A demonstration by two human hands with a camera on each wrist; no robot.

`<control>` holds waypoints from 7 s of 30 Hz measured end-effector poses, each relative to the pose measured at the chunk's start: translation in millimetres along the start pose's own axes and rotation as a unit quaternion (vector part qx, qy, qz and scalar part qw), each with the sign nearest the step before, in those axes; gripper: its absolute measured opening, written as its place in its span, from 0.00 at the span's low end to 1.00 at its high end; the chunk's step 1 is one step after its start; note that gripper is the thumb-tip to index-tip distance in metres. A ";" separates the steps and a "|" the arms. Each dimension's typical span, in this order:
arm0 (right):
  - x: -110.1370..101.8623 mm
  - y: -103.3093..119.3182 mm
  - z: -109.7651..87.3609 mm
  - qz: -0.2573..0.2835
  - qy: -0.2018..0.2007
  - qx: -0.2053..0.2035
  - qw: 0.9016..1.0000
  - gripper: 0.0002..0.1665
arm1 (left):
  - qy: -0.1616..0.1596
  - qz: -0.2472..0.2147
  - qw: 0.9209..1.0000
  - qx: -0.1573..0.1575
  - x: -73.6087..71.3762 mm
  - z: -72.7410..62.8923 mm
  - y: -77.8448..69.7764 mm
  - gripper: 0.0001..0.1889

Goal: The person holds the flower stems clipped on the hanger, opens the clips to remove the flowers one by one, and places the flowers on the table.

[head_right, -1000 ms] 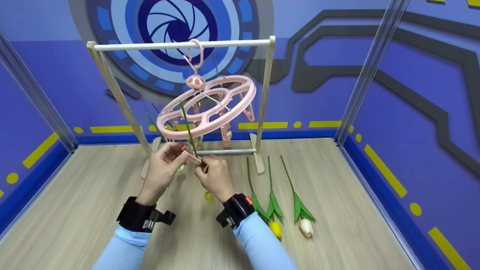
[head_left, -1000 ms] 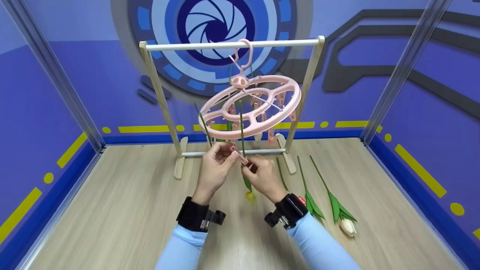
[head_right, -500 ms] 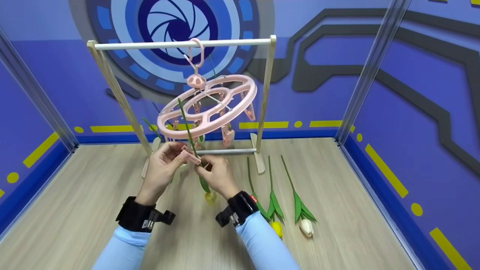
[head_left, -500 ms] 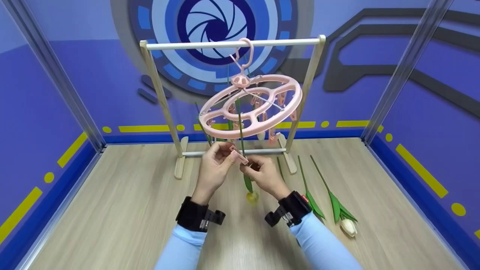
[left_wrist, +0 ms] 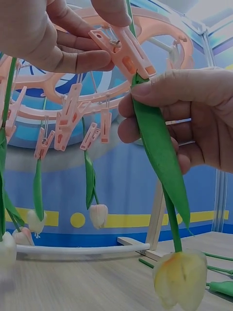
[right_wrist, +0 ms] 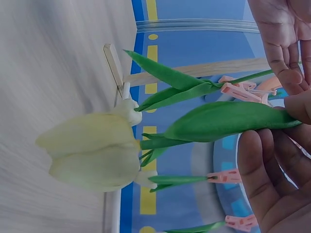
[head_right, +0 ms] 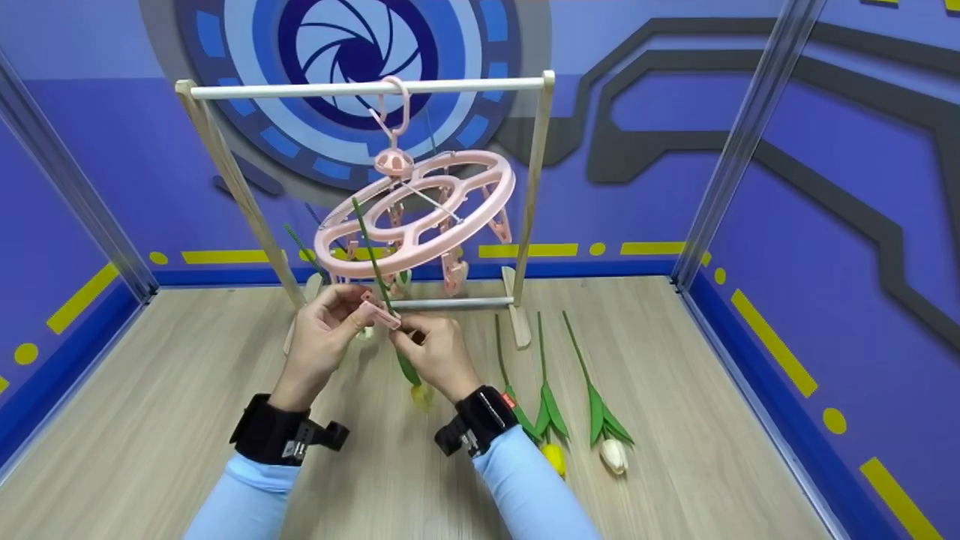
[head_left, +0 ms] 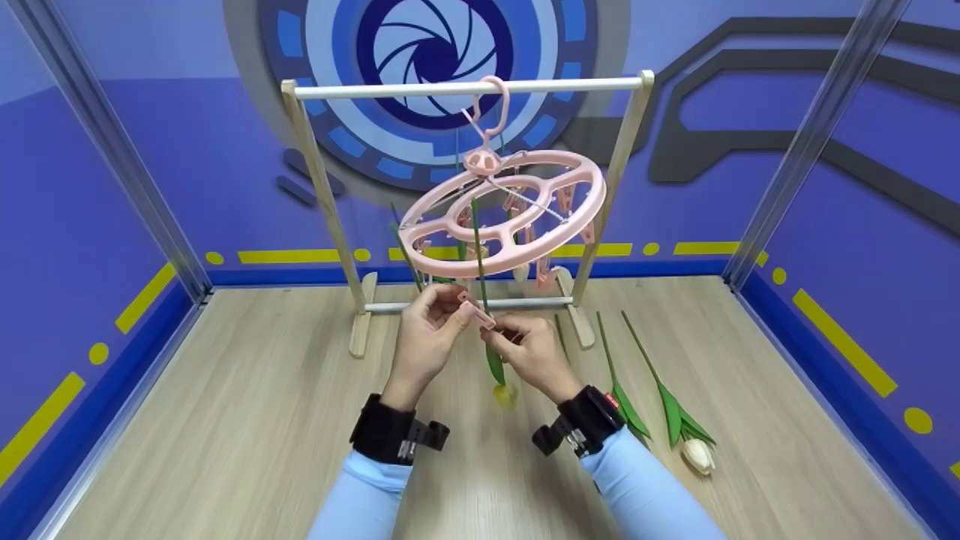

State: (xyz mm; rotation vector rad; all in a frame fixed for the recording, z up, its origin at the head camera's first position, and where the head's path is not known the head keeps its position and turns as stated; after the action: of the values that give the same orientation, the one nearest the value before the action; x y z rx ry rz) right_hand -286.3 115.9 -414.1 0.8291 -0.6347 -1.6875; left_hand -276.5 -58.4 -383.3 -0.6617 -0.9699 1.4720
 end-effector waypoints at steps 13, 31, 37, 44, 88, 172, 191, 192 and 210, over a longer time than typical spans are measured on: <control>-0.6 0.0 -1.7 -0.021 0.007 -0.010 1.000 0.04 | -0.012 0.011 1.000 -0.003 -4.5 1.7 -0.2 0.13; -0.2 -1.3 -2.5 -0.030 -0.001 -0.050 0.998 0.03 | -0.041 0.045 0.998 -0.004 -4.6 2.5 -2.1 0.09; -1.3 -2.7 -3.6 -0.033 0.008 -0.039 0.999 0.03 | -0.047 0.055 0.997 -0.007 -4.4 2.9 -2.4 0.08; -1.6 -1.8 -4.5 -0.029 0.010 -0.036 0.999 0.03 | -0.052 0.058 0.997 -0.013 -4.7 4.1 -2.9 0.06; -4.5 -9.2 -7.9 -0.045 -0.002 -0.035 0.998 0.03 | -0.036 0.036 0.999 0.012 -7.7 2.9 -3.5 0.11; -85.3 -8.1 -50.4 -0.087 -0.046 0.024 0.995 0.12 | -0.025 0.176 0.980 0.093 -39.7 -45.1 0.5 0.22; -92.7 -13.1 -51.8 -0.077 -0.036 0.041 0.996 0.06 | -0.026 0.295 0.944 0.145 -39.9 -55.5 11.0 0.22; -92.8 -14.1 -51.6 -0.077 -0.035 0.052 0.995 0.05 | -0.026 0.296 0.943 0.148 -39.8 -55.4 11.8 0.22; -92.2 -39.3 -52.5 -0.069 -0.008 0.183 0.981 0.04 | -0.015 0.310 0.937 0.158 -37.6 -55.3 21.2 0.21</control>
State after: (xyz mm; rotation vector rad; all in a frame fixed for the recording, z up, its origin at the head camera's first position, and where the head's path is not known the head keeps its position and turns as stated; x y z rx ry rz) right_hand -253.6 215.3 -457.3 1.1409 -0.9354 -1.7277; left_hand -234.8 -83.8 -433.7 -0.7426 -0.5367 2.1431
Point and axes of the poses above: each hand's wrist, its own z-axis towards the middle knuckle, its own x-axis out of the palm, y = z × x, the point moved 2 cm from there along z, towards the middle knuckle, and after that the axes turned 15 degrees about -y, right-handed, at the moved point
